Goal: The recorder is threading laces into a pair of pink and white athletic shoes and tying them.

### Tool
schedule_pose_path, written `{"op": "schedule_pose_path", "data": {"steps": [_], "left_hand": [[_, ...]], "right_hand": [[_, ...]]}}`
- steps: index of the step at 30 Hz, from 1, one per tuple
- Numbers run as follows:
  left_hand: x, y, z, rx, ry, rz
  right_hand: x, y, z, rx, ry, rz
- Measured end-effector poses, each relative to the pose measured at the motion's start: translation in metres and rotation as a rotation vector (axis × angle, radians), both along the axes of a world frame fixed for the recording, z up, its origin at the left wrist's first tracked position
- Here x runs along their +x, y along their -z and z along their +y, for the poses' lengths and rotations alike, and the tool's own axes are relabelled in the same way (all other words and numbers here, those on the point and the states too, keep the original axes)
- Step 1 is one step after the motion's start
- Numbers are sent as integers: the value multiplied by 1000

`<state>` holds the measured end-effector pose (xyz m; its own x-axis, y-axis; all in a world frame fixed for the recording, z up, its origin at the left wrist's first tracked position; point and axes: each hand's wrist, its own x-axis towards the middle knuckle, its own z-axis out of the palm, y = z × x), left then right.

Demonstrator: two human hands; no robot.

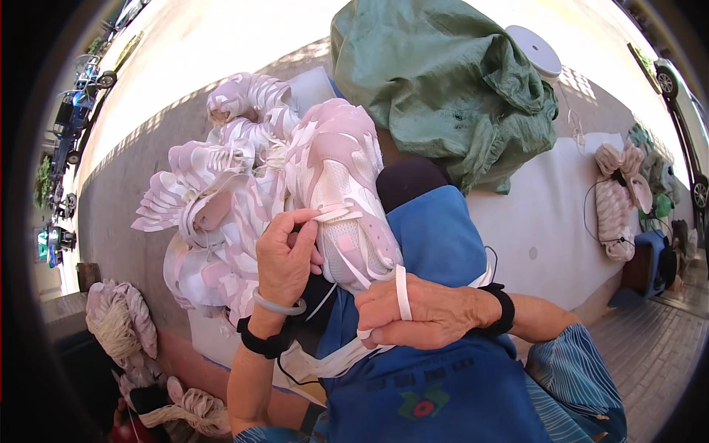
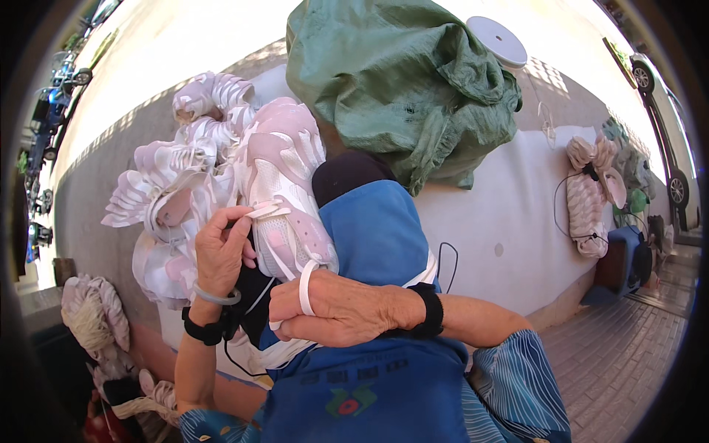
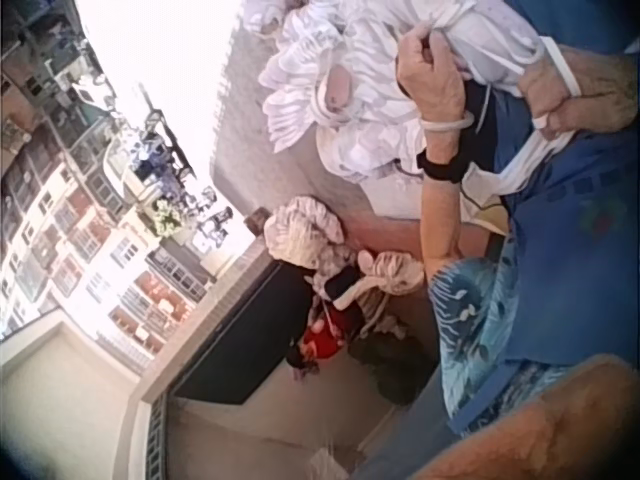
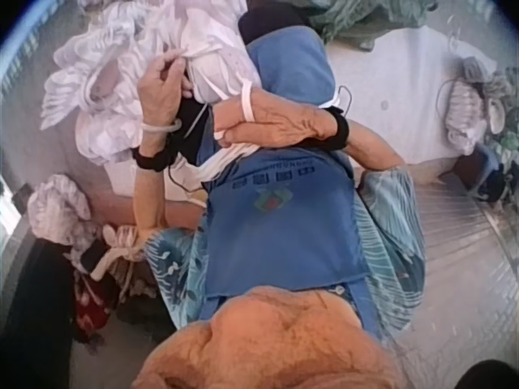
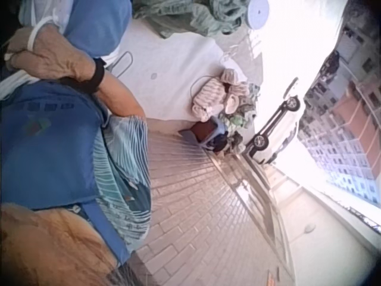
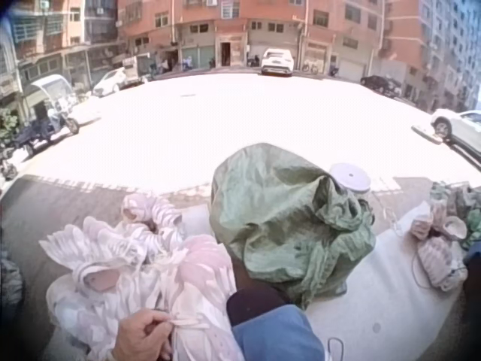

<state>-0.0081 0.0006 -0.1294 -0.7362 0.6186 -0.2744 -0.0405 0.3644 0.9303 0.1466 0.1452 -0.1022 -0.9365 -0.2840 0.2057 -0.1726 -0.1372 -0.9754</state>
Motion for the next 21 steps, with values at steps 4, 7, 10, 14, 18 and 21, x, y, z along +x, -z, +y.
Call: {"op": "schedule_pose_path", "data": {"steps": [4, 7, 10, 14, 18, 21], "left_hand": [[-6, 4, 1, 109, -3, -66], [-7, 6, -2, 36, 77, -133], [-8, 6, 0, 62, 126, -191], [-9, 10, 2, 9, 122, -238], [-1, 16, 9, 14, 36, 28], [5, 1, -3, -18, -10, 50]], "right_hand": [[3, 1, 4, -48, 8, -27], [6, -5, 6, -97, -20, -109], [11, -5, 10, -123, -45, -191], [15, -22, 44, -184, -211, -413], [18, -20, 40, -360, -194, -325], [17, -22, 31, -243, -228, -207]]}}
